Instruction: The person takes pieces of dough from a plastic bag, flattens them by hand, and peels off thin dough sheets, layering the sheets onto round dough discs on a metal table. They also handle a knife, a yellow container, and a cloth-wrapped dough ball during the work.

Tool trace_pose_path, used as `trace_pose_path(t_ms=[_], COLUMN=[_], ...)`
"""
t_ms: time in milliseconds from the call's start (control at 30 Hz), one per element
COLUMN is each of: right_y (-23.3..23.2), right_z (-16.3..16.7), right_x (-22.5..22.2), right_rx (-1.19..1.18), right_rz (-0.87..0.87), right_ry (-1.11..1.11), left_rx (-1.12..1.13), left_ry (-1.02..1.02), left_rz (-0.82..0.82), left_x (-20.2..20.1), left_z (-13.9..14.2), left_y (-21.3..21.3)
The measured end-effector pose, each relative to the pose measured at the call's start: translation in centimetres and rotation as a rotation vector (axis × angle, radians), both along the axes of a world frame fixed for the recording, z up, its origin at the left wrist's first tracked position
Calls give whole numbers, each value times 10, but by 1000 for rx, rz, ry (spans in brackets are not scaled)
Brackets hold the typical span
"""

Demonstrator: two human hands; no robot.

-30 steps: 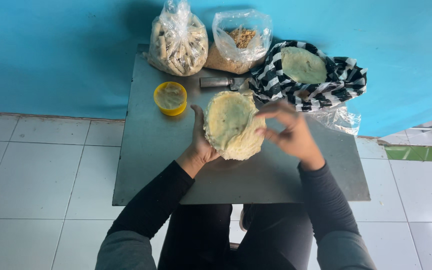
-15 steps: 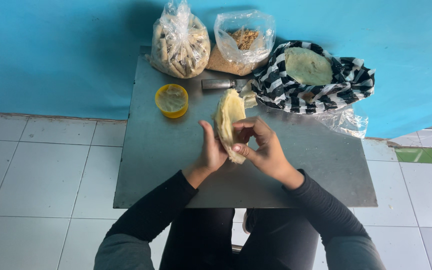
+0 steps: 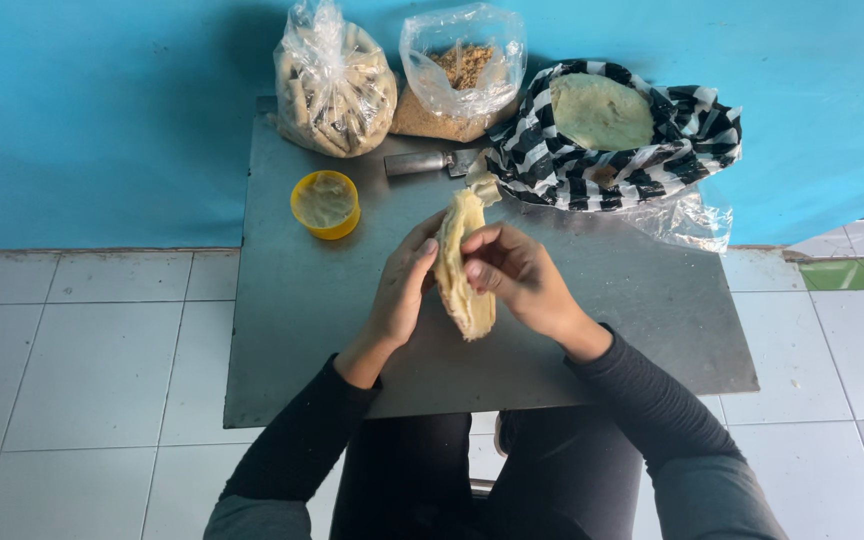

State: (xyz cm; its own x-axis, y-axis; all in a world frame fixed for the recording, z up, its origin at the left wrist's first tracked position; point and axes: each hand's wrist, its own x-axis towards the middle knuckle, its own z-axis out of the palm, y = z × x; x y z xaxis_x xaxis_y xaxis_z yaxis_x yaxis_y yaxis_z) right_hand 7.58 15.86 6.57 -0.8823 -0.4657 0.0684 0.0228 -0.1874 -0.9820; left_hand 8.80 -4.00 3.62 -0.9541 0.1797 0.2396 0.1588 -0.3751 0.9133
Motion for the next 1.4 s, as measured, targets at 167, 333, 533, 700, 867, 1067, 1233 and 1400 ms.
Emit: trace_pose_path(t_ms=[167,333,533,700,867,1067,1233,1400], right_y=[2,2,5,1,3,7,8,4], right_z=[4,11,12,9,11,9,6,2], right_x=[0,2,-2,6,19,33,42,46], right_rx=[-10,32,102,121,144,143,155,229], right_rz=[40,48,8,-19,-136,-222,-286,-429], right_ry=[74,51,75,70,100,138,180,196], left_rx=[44,-83,0,-126,-28,-42,-29,-37], left_ry=[-44,-31,-10,-51,-45,2,8,39], left_rz=[-64,-39,-52,3,-38,-96,-113,-94], left_x=[3,0,-1,1,1,0,-1,-2], left_z=[4,-5,-9,-4,-3,-6,-6,-6], left_y=[0,1,3,7,10,15,19,22])
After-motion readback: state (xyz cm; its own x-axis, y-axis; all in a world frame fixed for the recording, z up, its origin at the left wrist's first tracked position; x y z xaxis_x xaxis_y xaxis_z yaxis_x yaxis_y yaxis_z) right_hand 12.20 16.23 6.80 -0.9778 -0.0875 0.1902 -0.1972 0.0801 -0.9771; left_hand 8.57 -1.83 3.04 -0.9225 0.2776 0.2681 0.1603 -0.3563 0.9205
